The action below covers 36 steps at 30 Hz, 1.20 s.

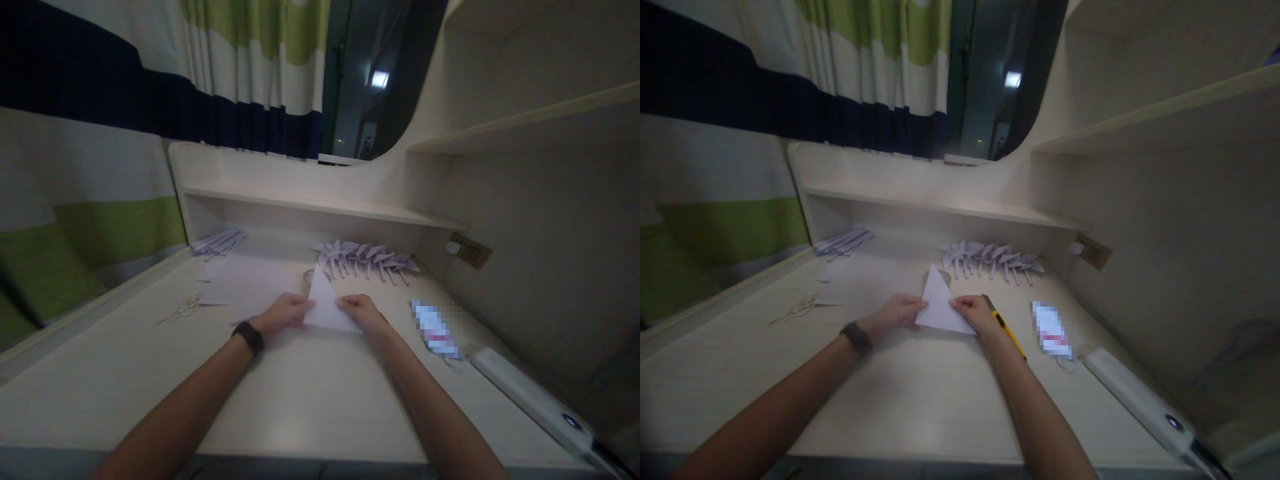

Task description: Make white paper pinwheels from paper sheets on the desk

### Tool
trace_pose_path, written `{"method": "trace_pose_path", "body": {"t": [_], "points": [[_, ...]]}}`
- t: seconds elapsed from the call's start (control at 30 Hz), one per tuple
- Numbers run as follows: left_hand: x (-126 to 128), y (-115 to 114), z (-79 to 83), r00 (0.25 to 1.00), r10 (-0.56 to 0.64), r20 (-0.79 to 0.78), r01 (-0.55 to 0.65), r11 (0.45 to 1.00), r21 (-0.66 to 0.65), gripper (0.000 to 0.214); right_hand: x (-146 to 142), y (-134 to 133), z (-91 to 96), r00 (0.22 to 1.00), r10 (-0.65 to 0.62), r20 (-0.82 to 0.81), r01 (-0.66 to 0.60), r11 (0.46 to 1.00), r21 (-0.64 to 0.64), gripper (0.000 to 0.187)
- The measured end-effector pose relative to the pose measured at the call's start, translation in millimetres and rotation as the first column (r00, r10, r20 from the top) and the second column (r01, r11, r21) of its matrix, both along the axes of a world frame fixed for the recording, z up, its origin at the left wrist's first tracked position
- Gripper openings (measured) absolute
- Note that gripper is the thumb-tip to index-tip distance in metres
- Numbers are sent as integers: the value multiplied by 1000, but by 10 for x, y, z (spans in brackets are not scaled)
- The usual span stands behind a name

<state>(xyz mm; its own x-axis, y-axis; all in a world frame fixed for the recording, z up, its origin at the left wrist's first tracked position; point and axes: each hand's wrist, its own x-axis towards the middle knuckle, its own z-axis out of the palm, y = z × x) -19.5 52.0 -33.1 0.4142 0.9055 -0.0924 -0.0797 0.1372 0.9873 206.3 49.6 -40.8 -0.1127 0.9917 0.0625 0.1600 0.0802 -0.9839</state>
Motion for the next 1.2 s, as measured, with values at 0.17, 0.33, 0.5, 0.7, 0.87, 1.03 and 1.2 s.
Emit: {"method": "trace_pose_path", "body": {"t": [0.17,0.33,0.5,0.7,0.87,1.03,1.2], "points": [[61,43,-143,992,124,-9,-123,990,74,35,-110,-116,30,965,-22,263,-67,943,326,73],[53,56,-140,988,151,26,-153,985,81,37,-175,-183,24,867,-47,496,-215,862,458,68],[38,24,-41,991,23,135,-31,998,55,48,-235,-186,-19,928,-38,372,-106,927,359,70],[17,-1,9,979,-54,197,46,998,45,54,-284,-193,6,992,13,123,-41,972,233,70],[7,7,-10,976,-53,210,47,998,35,55,-258,-108,-76,999,2,39,-12,967,255,70],[4,28,-35,965,-73,250,64,997,43,51,-241,-66,-97,999,16,-49,-5,974,225,71],[9,30,-43,961,-59,270,46,997,54,44,-246,-103,-31,988,90,-125,-64,979,192,70]]}}
